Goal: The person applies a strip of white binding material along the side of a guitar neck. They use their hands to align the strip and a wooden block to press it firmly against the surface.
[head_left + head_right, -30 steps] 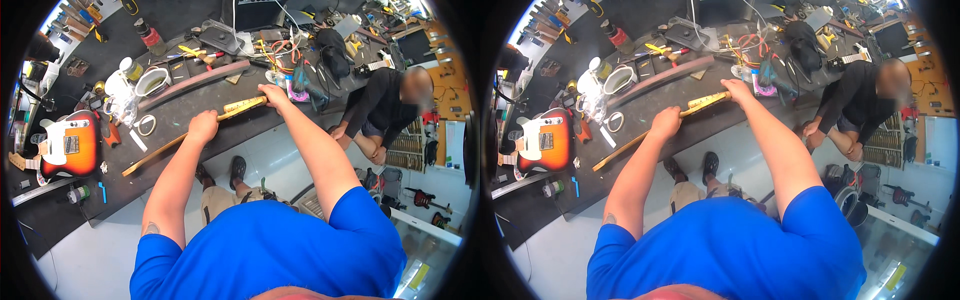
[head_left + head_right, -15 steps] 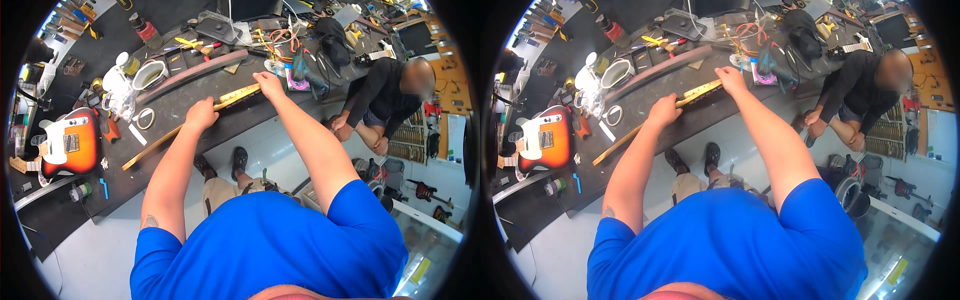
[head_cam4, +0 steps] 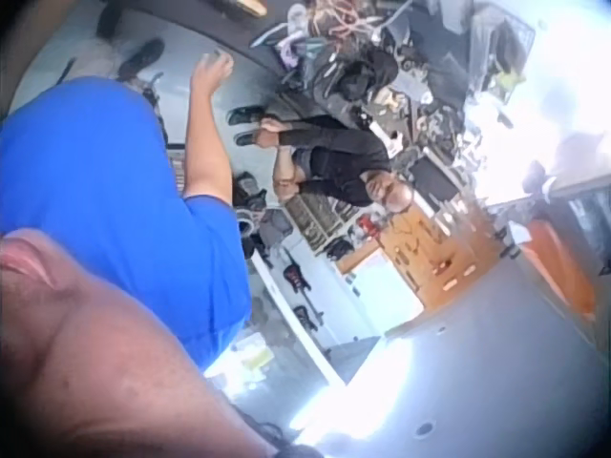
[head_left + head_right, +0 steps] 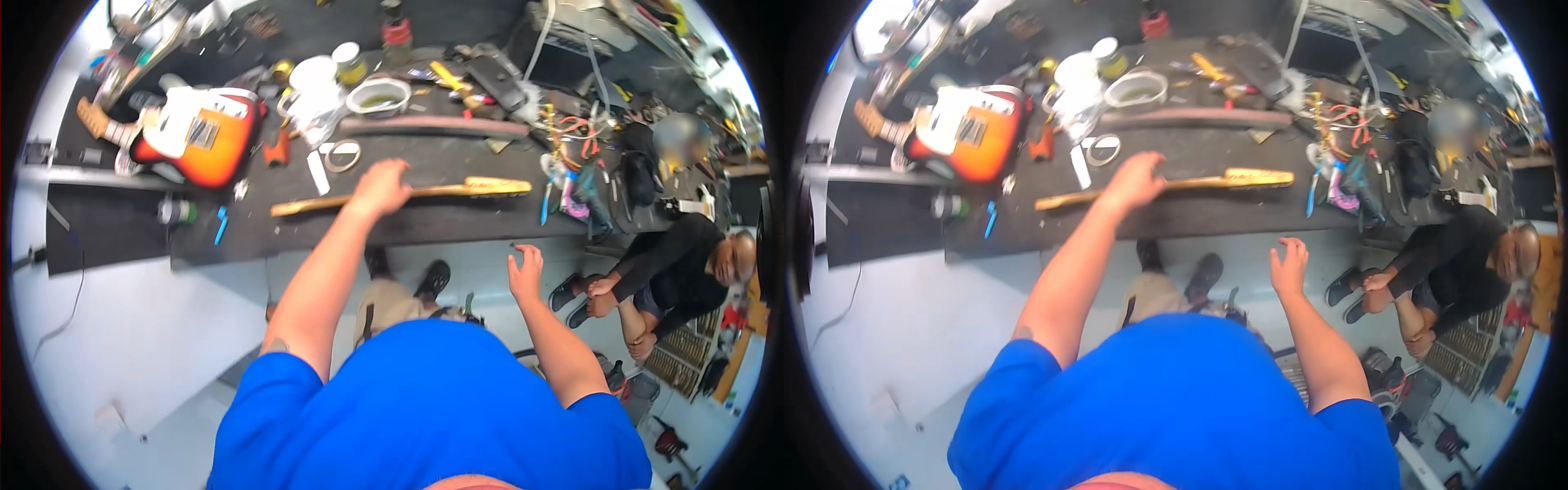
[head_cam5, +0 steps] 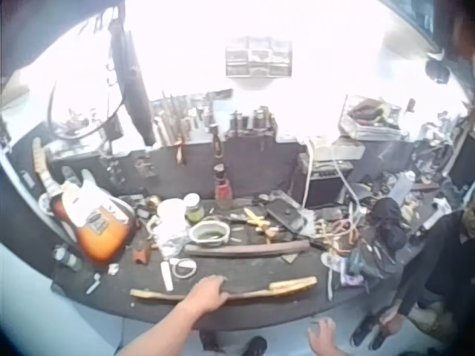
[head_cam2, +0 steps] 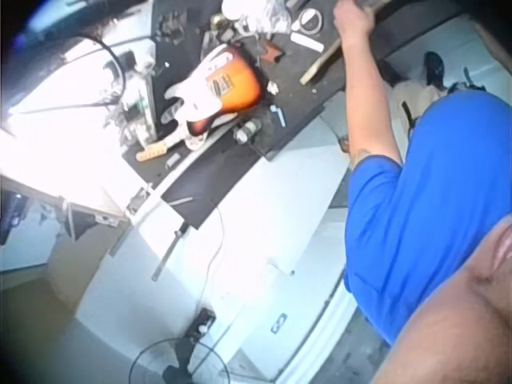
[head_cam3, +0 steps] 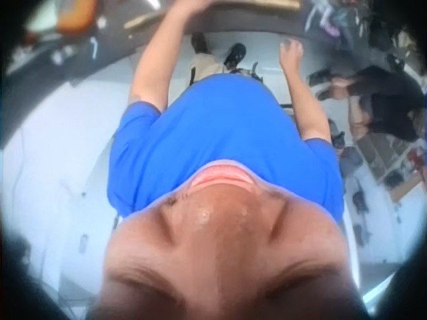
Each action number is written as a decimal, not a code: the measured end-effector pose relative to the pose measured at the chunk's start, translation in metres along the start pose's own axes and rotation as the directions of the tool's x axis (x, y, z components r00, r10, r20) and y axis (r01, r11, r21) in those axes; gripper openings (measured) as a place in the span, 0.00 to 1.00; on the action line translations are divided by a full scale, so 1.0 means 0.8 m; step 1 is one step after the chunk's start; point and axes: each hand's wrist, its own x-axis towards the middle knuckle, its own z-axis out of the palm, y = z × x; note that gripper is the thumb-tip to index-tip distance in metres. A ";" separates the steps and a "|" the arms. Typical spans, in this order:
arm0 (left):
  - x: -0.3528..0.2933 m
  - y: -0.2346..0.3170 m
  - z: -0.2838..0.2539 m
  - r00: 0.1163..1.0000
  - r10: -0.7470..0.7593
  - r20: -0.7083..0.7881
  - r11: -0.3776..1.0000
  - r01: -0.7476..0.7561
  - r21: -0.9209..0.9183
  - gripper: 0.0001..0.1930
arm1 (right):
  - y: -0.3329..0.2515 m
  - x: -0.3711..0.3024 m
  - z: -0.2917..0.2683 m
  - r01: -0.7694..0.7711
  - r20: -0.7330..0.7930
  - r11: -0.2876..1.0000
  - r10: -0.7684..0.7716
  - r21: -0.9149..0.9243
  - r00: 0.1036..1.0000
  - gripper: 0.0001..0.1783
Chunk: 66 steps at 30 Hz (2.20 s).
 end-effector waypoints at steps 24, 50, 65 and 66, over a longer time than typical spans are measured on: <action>0.076 -0.163 -0.152 0.907 0.225 -0.355 0.973 -0.228 0.035 0.11 | -0.099 -0.136 0.039 -0.502 0.480 0.865 0.436 0.012 0.761 0.20; -0.325 -0.414 -0.300 0.485 -0.809 -0.331 0.548 0.827 -0.127 0.09 | -0.145 -0.113 -0.006 -0.581 0.634 0.810 0.488 -0.074 0.600 0.19; -0.188 -0.293 -0.213 0.923 -0.326 -0.204 0.910 0.247 -0.333 0.11 | -0.207 -0.024 0.048 -0.310 0.706 0.932 0.349 -0.190 0.617 0.23; -0.165 -0.288 -0.216 0.935 -0.291 -0.201 0.920 0.216 -0.328 0.11 | -0.212 -0.025 0.045 -0.313 0.673 0.937 0.334 -0.158 0.660 0.22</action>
